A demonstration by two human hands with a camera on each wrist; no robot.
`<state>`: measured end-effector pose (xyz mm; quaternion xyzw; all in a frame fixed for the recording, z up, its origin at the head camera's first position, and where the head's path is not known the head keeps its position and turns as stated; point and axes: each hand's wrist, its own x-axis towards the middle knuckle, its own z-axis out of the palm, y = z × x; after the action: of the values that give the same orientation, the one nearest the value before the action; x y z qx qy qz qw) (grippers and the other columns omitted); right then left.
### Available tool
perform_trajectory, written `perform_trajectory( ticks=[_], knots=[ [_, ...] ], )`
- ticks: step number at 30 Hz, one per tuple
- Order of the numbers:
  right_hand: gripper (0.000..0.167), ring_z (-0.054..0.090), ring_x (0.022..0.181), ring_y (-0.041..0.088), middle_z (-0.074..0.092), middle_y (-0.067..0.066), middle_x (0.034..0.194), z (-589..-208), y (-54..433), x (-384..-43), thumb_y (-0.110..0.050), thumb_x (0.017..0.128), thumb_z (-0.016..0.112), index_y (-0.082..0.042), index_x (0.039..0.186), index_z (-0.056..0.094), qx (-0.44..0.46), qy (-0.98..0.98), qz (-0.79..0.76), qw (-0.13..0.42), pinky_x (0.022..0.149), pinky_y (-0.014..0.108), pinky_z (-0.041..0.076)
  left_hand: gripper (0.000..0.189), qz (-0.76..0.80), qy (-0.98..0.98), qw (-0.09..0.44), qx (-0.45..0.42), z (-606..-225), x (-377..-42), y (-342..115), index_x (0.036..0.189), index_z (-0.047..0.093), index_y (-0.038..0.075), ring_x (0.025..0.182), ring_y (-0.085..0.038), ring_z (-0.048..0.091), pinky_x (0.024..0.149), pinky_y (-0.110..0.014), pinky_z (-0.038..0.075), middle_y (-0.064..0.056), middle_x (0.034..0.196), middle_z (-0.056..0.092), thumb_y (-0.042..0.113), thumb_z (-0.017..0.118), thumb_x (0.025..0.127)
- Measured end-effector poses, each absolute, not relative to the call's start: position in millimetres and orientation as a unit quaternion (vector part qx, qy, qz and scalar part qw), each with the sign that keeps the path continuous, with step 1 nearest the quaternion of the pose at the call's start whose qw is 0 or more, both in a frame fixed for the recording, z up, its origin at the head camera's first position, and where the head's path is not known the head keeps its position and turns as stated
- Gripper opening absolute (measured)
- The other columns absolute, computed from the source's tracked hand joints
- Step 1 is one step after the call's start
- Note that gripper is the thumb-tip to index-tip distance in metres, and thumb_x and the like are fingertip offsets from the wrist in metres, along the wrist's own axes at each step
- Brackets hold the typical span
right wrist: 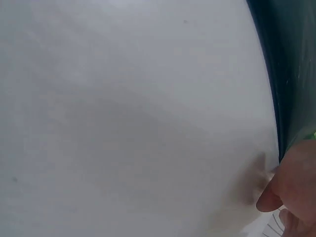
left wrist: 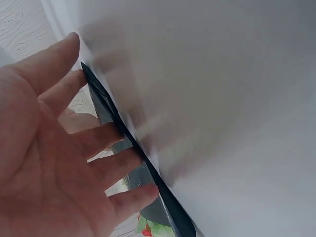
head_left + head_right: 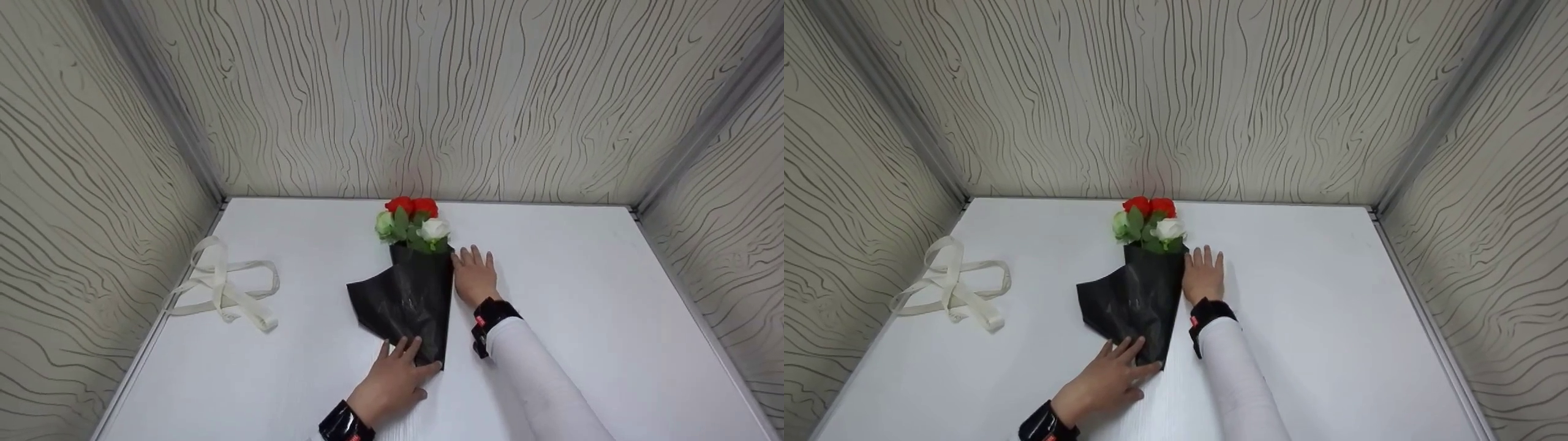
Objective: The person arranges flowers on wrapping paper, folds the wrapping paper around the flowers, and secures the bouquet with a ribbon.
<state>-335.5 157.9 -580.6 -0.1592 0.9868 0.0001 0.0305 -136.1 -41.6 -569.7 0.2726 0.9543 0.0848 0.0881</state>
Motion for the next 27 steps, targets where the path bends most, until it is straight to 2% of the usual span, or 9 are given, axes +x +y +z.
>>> perform_trajectory(
  ticks=[8, 13, 16, 20, 24, 27],
  knots=[
    [0.045, 0.023, 0.142, 0.043, 0.038, 0.021, 0.150, -577, 164, -336, -0.006, 0.102, 0.035, -0.003, 0.145, 0.045, -0.137, 0.990, -0.012, 0.040, 0.111, 0.064, 0.015, 0.053, 0.088, 0.953, 0.082, 0.279, -572, -136, -39, 0.139, 0.054, 0.043, 0.137, -0.038, 0.038, 0.105, -0.060, 0.032, -0.013, 0.150, 0.041, 0.040, 0.070, 0.088],
    [0.046, 0.023, 0.142, 0.042, 0.033, 0.021, 0.153, -579, 162, -329, -0.007, 0.103, 0.036, 0.001, 0.148, 0.037, -0.159, 0.986, -0.031, 0.036, 0.110, 0.063, 0.019, 0.052, 0.123, 0.948, 0.101, 0.275, -572, -137, -45, 0.140, 0.052, 0.043, 0.140, -0.036, 0.034, 0.108, -0.061, 0.028, -0.011, 0.153, 0.038, 0.039, 0.067, 0.091],
    [0.049, 0.028, 0.140, 0.041, 0.033, 0.023, 0.152, -578, 156, -314, -0.008, 0.102, 0.042, 0.004, 0.148, 0.035, -0.179, 0.982, -0.049, 0.018, 0.108, 0.062, 0.025, 0.050, 0.157, 0.941, 0.123, 0.273, -571, -141, -51, 0.142, 0.051, 0.039, 0.141, -0.033, 0.033, 0.109, -0.060, 0.028, -0.009, 0.154, 0.037, 0.037, 0.064, 0.094],
    [0.050, 0.037, 0.135, 0.039, 0.038, 0.023, 0.149, -576, 147, -284, -0.015, 0.099, 0.054, 0.003, 0.144, 0.043, -0.207, 0.976, -0.066, -0.017, 0.105, 0.056, 0.035, 0.050, 0.190, 0.935, 0.132, 0.271, -569, -149, -58, 0.144, 0.051, 0.030, 0.138, -0.027, 0.038, 0.109, -0.051, 0.032, -0.005, 0.151, 0.042, 0.034, 0.063, 0.096],
    [0.049, 0.043, 0.132, 0.037, 0.042, 0.021, 0.147, -575, 142, -251, -0.026, 0.097, 0.061, -0.002, 0.139, 0.052, -0.243, 0.967, -0.073, -0.036, 0.102, 0.054, 0.040, 0.045, 0.197, 0.935, 0.092, 0.281, -568, -154, -62, 0.138, 0.057, 0.017, 0.132, -0.026, 0.046, 0.107, -0.042, 0.038, -0.008, 0.144, 0.049, 0.028, 0.065, 0.095],
    [0.049, 0.044, 0.131, 0.036, 0.045, 0.019, 0.145, -574, 140, -230, -0.029, 0.096, 0.064, -0.005, 0.137, 0.055, -0.269, 0.959, -0.073, -0.039, 0.101, 0.054, 0.040, 0.040, 0.171, 0.942, 0.036, 0.286, -570, -155, -63, 0.131, 0.063, 0.015, 0.126, -0.026, 0.050, 0.101, -0.043, 0.044, -0.010, 0.139, 0.053, 0.026, 0.068, 0.093]
  ],
)
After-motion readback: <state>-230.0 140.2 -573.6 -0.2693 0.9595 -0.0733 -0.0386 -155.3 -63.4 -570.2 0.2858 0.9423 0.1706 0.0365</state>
